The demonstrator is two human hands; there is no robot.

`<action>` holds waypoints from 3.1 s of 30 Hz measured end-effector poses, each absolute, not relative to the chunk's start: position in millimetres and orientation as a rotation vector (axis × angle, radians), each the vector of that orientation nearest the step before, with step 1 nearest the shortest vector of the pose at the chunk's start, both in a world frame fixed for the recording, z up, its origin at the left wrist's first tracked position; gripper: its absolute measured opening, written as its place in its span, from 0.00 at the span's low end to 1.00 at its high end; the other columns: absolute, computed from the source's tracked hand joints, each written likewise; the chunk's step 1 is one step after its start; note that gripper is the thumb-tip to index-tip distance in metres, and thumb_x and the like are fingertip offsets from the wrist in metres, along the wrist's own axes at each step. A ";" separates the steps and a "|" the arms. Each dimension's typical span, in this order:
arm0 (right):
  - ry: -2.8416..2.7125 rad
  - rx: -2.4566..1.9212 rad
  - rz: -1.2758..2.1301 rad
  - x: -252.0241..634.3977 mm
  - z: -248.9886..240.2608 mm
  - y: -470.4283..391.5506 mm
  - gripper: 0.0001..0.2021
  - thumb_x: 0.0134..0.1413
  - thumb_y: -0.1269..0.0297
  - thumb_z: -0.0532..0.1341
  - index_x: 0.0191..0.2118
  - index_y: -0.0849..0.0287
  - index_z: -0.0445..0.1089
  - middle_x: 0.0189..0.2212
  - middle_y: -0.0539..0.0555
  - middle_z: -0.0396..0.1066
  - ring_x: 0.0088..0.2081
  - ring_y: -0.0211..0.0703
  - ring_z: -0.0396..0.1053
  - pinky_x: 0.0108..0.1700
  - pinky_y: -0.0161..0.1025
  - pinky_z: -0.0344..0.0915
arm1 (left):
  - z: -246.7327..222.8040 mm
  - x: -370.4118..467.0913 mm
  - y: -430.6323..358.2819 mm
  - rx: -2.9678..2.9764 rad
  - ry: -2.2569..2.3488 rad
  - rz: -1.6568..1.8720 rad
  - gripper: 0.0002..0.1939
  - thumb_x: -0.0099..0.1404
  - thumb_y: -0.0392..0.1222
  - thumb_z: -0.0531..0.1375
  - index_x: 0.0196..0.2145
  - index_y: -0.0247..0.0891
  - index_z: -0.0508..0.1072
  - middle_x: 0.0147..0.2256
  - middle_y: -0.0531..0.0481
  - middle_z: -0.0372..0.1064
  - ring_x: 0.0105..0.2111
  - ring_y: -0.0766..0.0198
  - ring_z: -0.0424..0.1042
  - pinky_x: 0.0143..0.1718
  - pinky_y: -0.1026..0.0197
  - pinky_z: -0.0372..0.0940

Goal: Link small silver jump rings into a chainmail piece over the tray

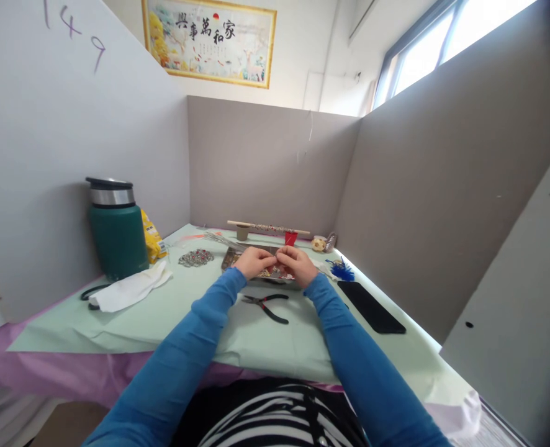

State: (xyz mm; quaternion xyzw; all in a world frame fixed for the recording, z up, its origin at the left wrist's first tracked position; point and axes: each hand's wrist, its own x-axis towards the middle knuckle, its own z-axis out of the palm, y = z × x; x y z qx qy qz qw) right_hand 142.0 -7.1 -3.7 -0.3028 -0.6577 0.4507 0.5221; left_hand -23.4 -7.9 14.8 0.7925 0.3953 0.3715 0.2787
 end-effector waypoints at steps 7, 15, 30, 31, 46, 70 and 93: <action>-1.555 -0.618 1.237 148.5 3.4 -14.2 0.15 0.43 0.55 0.64 0.34 0.60 0.70 0.21 0.47 0.64 0.19 0.31 0.57 0.20 0.31 0.51 | 18.7 -25.1 -16.6 2.062 0.839 0.734 0.18 0.56 0.52 0.57 0.21 0.33 0.71 0.12 0.57 0.50 0.13 0.74 0.46 0.16 0.66 0.42; -1.698 -0.742 1.025 144.9 4.3 -17.4 0.13 0.45 0.53 0.62 0.27 0.59 0.65 0.16 0.45 0.63 0.18 0.32 0.59 0.21 0.32 0.54 | 22.5 -26.6 -23.5 2.076 0.759 0.607 0.18 0.56 0.52 0.57 0.22 0.32 0.71 0.11 0.57 0.53 0.12 0.73 0.51 0.17 0.67 0.46; -1.281 -0.839 0.132 99.1 -15.2 -15.6 0.09 0.52 0.59 0.54 0.26 0.58 0.62 0.24 0.49 0.63 0.29 0.38 0.60 0.33 0.35 0.59 | 8.1 -10.9 -5.2 1.379 0.726 1.311 0.13 0.54 0.45 0.62 0.24 0.30 0.71 0.16 0.52 0.64 0.10 0.76 0.52 0.12 0.68 0.45; -1.326 -0.842 0.073 100.0 -15.2 -15.7 0.10 0.53 0.59 0.54 0.26 0.59 0.63 0.26 0.50 0.63 0.31 0.38 0.61 0.36 0.36 0.59 | 8.1 -11.2 -4.9 1.366 0.737 1.318 0.13 0.53 0.45 0.62 0.24 0.30 0.71 0.17 0.52 0.64 0.10 0.76 0.52 0.12 0.68 0.46; -1.595 -1.068 0.203 97.1 -22.6 -16.3 0.07 0.53 0.62 0.52 0.33 0.57 0.65 0.24 0.51 0.70 0.26 0.41 0.67 0.31 0.37 0.61 | 8.6 -12.1 -3.3 1.221 0.826 1.371 0.16 0.51 0.45 0.63 0.33 0.27 0.74 0.10 0.58 0.53 0.10 0.75 0.48 0.13 0.67 0.40; -1.251 -0.555 1.126 87.0 -9.2 -27.2 0.16 0.47 0.50 0.58 0.25 0.56 0.55 0.12 0.40 0.50 0.12 0.28 0.43 0.16 0.30 0.44 | 10.8 -17.5 -2.7 1.190 0.510 1.262 0.15 0.49 0.43 0.65 0.33 0.28 0.76 0.18 0.53 0.60 0.16 0.75 0.54 0.14 0.70 0.44; -1.275 -0.801 0.455 102.2 -13.3 -11.7 0.11 0.46 0.55 0.58 0.28 0.58 0.65 0.24 0.48 0.65 0.26 0.36 0.62 0.28 0.33 0.61 | 12.3 -11.9 -9.6 1.364 0.787 1.370 0.12 0.51 0.44 0.64 0.24 0.29 0.72 0.11 0.53 0.60 0.11 0.70 0.59 0.15 0.66 0.56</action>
